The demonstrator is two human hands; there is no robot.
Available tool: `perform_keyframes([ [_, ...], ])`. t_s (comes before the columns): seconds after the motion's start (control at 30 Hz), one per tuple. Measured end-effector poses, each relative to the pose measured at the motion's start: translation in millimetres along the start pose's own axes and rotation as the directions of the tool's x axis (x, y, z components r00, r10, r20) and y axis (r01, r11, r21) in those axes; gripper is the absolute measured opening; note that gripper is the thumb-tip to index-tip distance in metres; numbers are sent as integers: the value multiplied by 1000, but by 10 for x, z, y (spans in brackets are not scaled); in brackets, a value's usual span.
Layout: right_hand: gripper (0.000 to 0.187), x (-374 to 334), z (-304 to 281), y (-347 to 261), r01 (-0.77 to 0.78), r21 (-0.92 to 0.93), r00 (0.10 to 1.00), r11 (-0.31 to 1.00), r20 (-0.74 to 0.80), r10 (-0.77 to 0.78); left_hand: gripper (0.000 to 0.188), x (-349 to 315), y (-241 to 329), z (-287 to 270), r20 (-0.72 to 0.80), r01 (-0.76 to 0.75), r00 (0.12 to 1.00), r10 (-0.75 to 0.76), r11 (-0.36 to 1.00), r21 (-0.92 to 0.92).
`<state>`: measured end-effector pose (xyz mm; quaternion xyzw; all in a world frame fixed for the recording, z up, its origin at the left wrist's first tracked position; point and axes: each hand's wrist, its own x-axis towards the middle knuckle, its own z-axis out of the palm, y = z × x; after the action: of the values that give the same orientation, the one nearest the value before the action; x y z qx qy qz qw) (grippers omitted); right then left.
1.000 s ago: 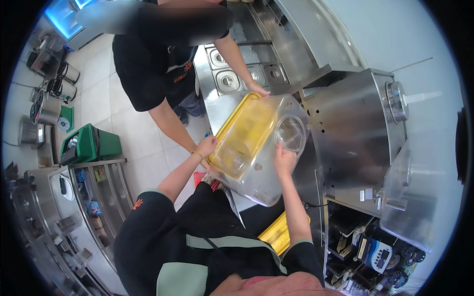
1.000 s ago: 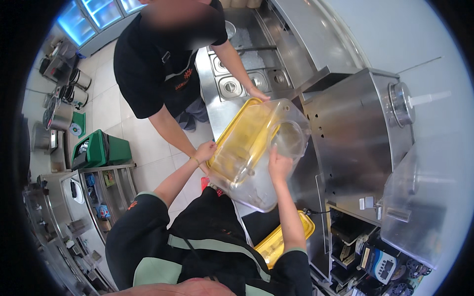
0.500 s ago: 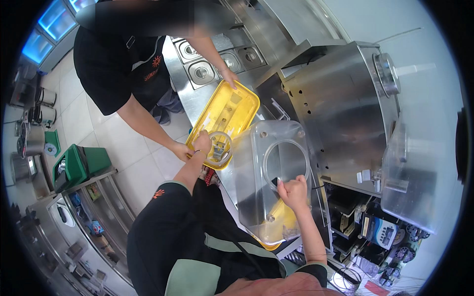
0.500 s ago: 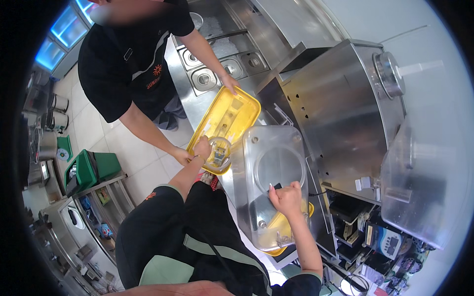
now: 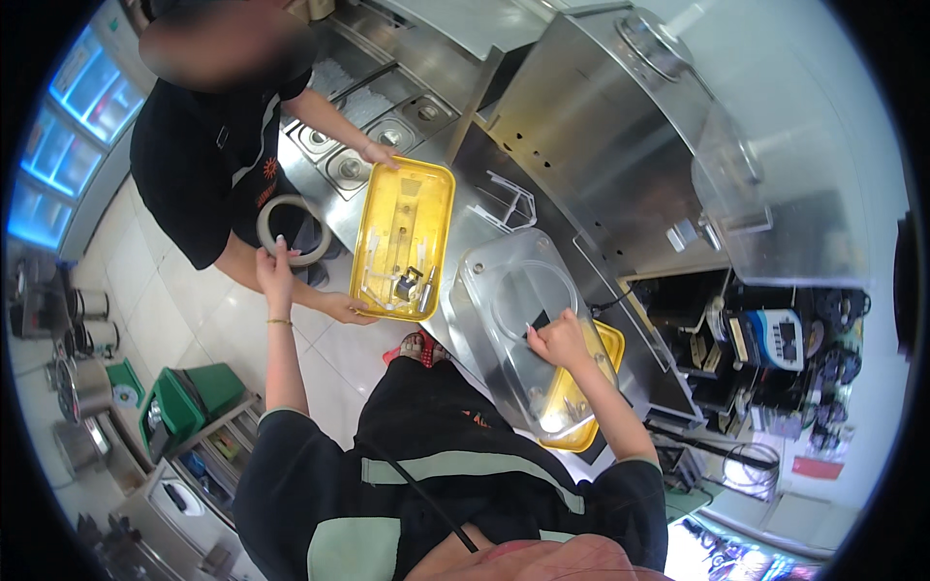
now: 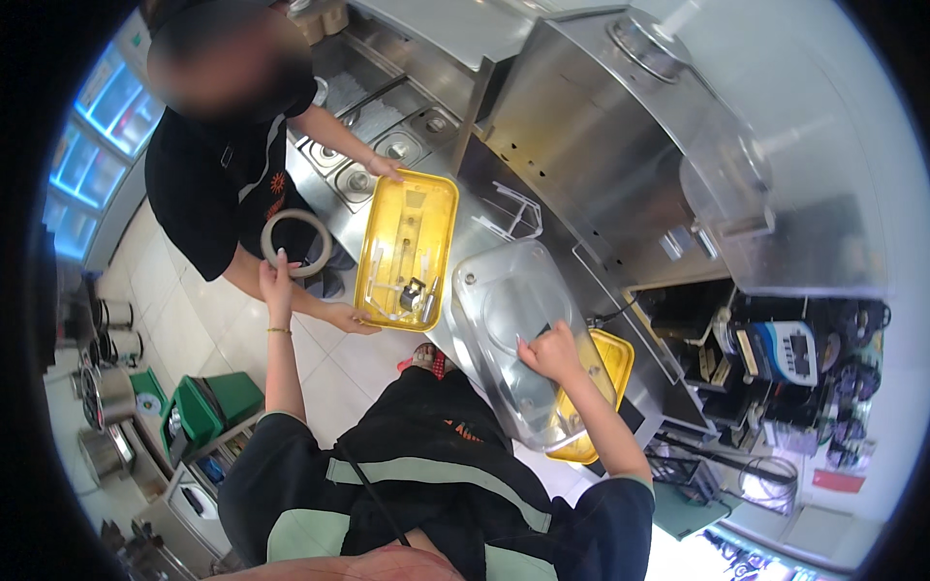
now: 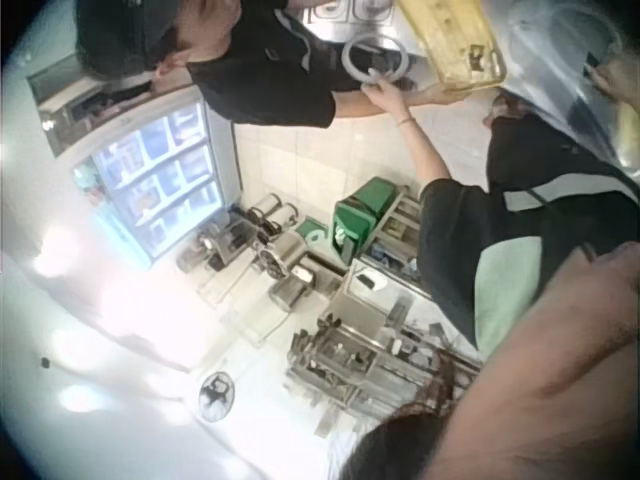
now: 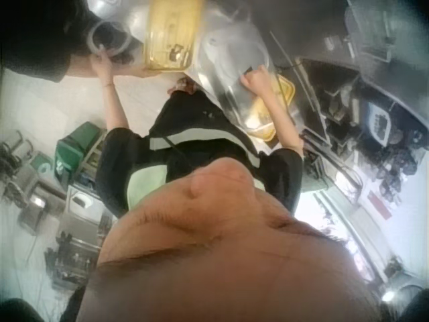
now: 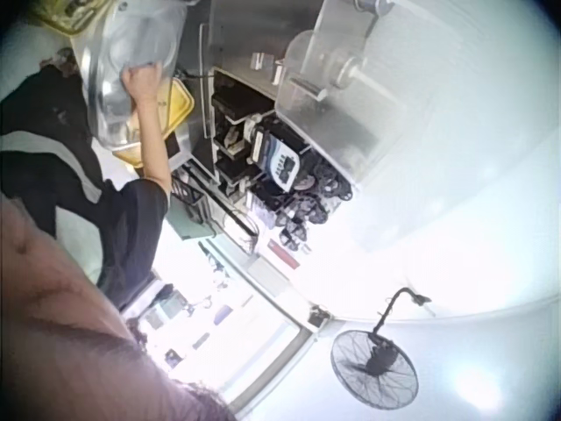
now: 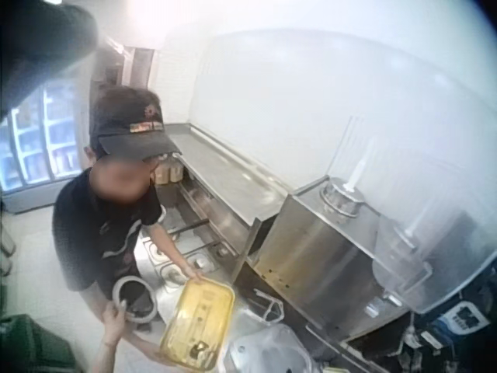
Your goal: The person disassembles a juice dispenser by removing the dispensing nozzle and main container, handling a yellow tray and various internal components by hand.
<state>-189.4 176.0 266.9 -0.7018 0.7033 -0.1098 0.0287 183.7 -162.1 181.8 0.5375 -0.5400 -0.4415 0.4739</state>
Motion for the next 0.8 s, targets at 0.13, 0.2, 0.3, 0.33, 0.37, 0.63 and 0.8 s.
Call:
perform_keyframes([
  [0.13,48,30,383,195,-68,-84,997,994,-41,64,28,102,-171,-176,-39,-19,999,20,999,27],
  [0.2,48,41,564,249,-139,-99,989,985,-70,132,28,88,-176,-172,-74,34,997,-34,999,-1],
  [0.3,50,51,803,345,-210,-215,978,954,-49,204,31,74,-267,-186,-85,17,996,-23,998,-68],
  [0.33,51,48,842,362,-218,-228,976,949,-25,218,30,34,-253,-198,-91,19,995,-28,995,-96],
  [0.37,51,36,871,381,-226,-242,973,944,-1,232,30,18,-291,-231,-71,40,996,-47,994,-105],
  [0.63,57,-241,1049,377,-445,-218,861,869,161,482,28,-40,-14,-487,-122,186,974,-191,981,-51],
  [0.8,60,-607,933,670,-591,-212,728,778,277,628,28,-83,219,-510,-158,179,970,-183,983,-42],
])
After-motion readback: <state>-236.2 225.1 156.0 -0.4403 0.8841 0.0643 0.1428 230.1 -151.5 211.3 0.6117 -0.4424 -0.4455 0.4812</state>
